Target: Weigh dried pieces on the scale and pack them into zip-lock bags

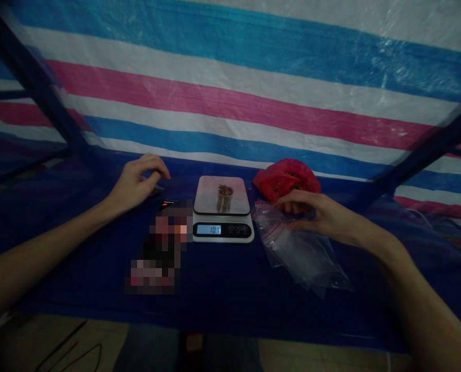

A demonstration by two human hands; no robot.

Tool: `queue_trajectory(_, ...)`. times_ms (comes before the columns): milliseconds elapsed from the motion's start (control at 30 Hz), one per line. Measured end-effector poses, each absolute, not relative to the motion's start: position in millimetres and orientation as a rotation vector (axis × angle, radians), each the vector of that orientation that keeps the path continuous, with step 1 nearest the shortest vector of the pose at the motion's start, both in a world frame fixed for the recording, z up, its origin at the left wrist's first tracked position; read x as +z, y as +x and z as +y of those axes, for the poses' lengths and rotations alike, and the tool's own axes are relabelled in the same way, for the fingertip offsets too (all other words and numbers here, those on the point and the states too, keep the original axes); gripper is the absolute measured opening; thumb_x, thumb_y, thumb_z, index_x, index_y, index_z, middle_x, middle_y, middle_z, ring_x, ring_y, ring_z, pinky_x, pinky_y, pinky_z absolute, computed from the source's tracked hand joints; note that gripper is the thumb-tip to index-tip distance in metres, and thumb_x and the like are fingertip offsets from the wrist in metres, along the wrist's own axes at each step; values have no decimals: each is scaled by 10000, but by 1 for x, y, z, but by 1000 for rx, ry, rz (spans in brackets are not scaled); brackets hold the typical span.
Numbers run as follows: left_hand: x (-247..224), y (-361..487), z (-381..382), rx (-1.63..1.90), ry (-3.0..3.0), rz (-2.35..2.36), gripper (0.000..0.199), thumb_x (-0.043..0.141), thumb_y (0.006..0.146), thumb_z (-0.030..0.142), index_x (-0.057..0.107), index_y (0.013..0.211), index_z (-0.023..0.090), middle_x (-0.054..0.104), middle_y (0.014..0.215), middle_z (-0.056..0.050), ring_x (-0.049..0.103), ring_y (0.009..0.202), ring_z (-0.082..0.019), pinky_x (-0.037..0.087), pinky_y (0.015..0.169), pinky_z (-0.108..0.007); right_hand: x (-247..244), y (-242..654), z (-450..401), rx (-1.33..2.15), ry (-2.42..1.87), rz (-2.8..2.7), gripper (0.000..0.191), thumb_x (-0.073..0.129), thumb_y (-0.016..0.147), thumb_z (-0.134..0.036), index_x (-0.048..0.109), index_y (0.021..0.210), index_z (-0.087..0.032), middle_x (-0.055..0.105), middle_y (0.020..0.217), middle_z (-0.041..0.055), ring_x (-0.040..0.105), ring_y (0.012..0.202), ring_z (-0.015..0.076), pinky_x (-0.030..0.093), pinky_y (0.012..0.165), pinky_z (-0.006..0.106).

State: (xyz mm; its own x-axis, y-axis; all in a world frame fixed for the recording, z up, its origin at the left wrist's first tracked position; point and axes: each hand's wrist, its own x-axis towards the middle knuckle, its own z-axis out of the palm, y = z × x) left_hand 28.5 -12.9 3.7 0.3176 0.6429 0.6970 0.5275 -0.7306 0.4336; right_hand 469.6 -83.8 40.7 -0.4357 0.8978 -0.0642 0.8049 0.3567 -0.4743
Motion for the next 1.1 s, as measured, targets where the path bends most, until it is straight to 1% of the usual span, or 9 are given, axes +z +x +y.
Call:
queue_trajectory(67, 3, 29, -13, 1391, 2441, 1097, 264, 473, 799, 53, 670, 733, 216, 654, 777, -24, 573, 831, -194, 431, 779, -371, 37, 468, -85, 772, -1416, -2451, 364, 791, 856, -429, 734, 1162, -241, 658, 1200, 89, 629, 1080, 255, 497, 937, 357)
queue_trajectory(133, 3, 29, -13, 1390, 2435, 1104, 264, 472, 800, 54, 671, 733, 215, 654, 775, -24, 570, 833, -195, 431, 781, -371, 31, 464, -85, 921, -1304, -2502, 262, 752, 900, -420, 757, 1090, -239, 641, 1213, 87, 620, 1129, 251, 491, 980, 358)
queue_trajectory(200, 3, 28, -13, 1382, 2427, 1115, 263, 470, 801, 58, 671, 731, 213, 657, 777, -25, 569, 835, -195, 433, 784, -371, 25, 462, -83, 962, -1245, -2528, 208, 720, 928, -414, 770, 998, -225, 644, 1151, 85, 633, 1089, 241, 505, 948, 354)
queue_trajectory(367, 5, 29, -15, 1362, 2417, 1128, 258, 464, 801, 74, 671, 729, 209, 656, 781, -25, 572, 841, -193, 439, 810, -375, 27, 456, -84, 850, -1203, -2481, 198, 704, 936, -381, 762, 857, -209, 661, 995, 84, 658, 916, 232, 521, 819, 358)
queue_trajectory(500, 6, 31, -16, 1356, 2411, 1113, 255, 460, 806, 83, 665, 732, 214, 656, 791, -24, 573, 854, -195, 440, 807, -374, 34, 447, -88, 851, -1240, -2400, 154, 696, 934, -358, 774, 856, -250, 695, 954, 87, 678, 888, 258, 534, 796, 390)
queue_trajectory(800, 15, 37, -25, 1349, 2420, 1115, 265, 461, 885, 74, 661, 781, 213, 660, 818, -21, 568, 847, -191, 434, 817, -378, 40, 435, -88, 627, -1371, -2151, 126, 709, 885, -393, 737, 840, -279, 724, 894, 84, 687, 849, 296, 546, 815, 429)
queue_trajectory(933, 21, 43, -34, 1389, 2334, 1086, 247, 444, 993, 161, 683, 939, 201, 628, 814, -17, 569, 826, -182, 442, 821, -373, 47, 451, -87, 704, -1490, -2069, 197, 689, 891, -455, 720, 833, -269, 708, 872, 87, 673, 823, 295, 533, 771, 416)
queue_trajectory(1033, 18, 47, -40, 1423, 2154, 1004, 229, 458, 1036, 266, 649, 1142, 197, 621, 887, -23, 585, 842, -173, 467, 801, -351, 53, 468, -87, 891, -1518, -1970, 297, 696, 865, -535, 698, 726, -272, 664, 759, 82, 640, 709, 282, 510, 661, 404)
queue_trajectory(1100, 19, 50, -43, 1441, 2047, 950, 242, 479, 1042, 331, 622, 1191, 204, 626, 935, -32, 592, 866, -174, 479, 806, -344, 59, 470, -88, 989, -1439, -1916, 350, 714, 832, -576, 673, 667, -270, 621, 680, 70, 603, 625, 266, 482, 595, 397)
